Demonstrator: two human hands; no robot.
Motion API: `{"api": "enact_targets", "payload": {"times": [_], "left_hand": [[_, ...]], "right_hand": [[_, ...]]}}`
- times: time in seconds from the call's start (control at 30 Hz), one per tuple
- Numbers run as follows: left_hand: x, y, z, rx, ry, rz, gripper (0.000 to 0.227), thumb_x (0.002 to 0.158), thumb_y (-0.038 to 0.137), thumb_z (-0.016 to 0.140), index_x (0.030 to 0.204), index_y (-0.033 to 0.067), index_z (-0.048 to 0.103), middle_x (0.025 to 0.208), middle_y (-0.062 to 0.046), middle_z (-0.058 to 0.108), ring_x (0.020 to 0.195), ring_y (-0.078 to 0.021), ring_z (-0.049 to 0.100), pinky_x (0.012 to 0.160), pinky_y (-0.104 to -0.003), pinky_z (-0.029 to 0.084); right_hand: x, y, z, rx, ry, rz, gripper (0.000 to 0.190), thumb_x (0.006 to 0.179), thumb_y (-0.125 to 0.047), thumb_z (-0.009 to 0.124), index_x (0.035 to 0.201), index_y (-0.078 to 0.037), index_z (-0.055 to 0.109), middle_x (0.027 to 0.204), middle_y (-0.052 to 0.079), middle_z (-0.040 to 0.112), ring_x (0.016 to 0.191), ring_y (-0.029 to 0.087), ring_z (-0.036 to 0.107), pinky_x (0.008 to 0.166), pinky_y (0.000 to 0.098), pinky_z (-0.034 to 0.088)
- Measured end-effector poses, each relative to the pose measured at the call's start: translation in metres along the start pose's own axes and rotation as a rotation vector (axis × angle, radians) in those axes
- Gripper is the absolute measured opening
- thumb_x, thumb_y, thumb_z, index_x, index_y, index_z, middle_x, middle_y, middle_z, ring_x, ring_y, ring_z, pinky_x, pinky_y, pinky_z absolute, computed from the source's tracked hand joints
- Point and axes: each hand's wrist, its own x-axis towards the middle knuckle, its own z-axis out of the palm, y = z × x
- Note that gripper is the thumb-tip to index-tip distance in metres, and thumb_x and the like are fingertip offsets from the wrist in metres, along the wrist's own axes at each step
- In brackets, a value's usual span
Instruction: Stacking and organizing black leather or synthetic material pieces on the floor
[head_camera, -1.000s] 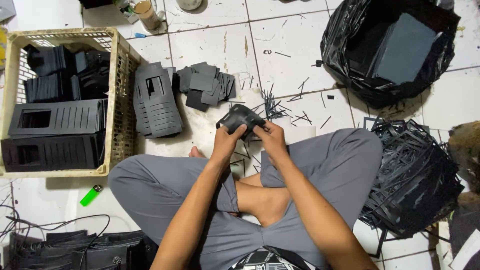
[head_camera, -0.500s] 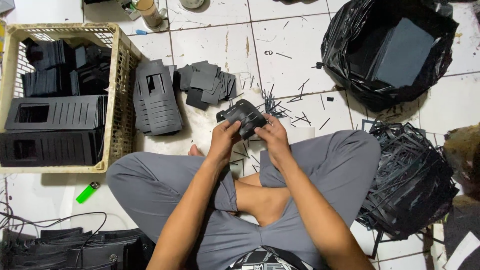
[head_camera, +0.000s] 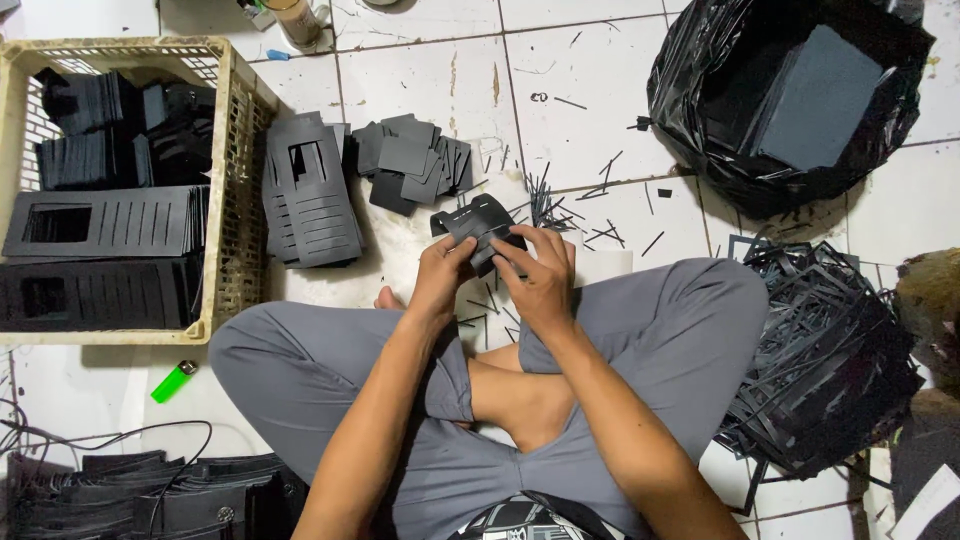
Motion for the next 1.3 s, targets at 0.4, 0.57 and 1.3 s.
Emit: {"api": "enact_targets", "payload": {"times": [0.4, 0.57, 1.3], "left_hand": [[0.016, -0.002, -0.012, 0.028, 0.036, 0.052, 0.028, 0.096, 0.016, 0.068, 0.117, -0.0026, 0.071, 0.085, -0.011, 0.074, 0.075, -0.0164, 0.075, 0.073, -0.032, 0.063], [0.007, 0.010, -0.001, 0.064, 0.023, 0.045, 0.026, 0.098, 0.019, 0.066, 0.113, -0.0006, 0.073, 0.080, -0.006, 0.073, 0.069, -0.0103, 0.072, 0.069, -0.025, 0.060], [-0.002, 0.026, 0.019, 0.184, -0.041, 0.120, 0.025, 0.103, 0.012, 0.059, 0.118, -0.0032, 0.071, 0.079, -0.006, 0.067, 0.068, -0.0104, 0.061, 0.067, -0.024, 0.053]], "right_hand": [[0.012, 0.005, 0.007, -0.035, -0.030, -0.185, 0.022, 0.084, -0.019, 0.083, 0.106, -0.023, 0.080, 0.123, 0.005, 0.073, 0.114, 0.026, 0.067, 0.098, 0.0444, 0.042], [0.011, 0.004, 0.008, 0.051, -0.028, -0.115, 0.015, 0.086, -0.016, 0.080, 0.098, -0.025, 0.080, 0.118, 0.000, 0.075, 0.109, 0.022, 0.069, 0.099, 0.0413, 0.043], [0.014, 0.016, 0.005, 0.410, -0.145, 0.549, 0.022, 0.086, -0.001, 0.076, 0.101, -0.015, 0.081, 0.085, 0.004, 0.073, 0.079, 0.018, 0.070, 0.076, 0.0283, 0.054]]}}
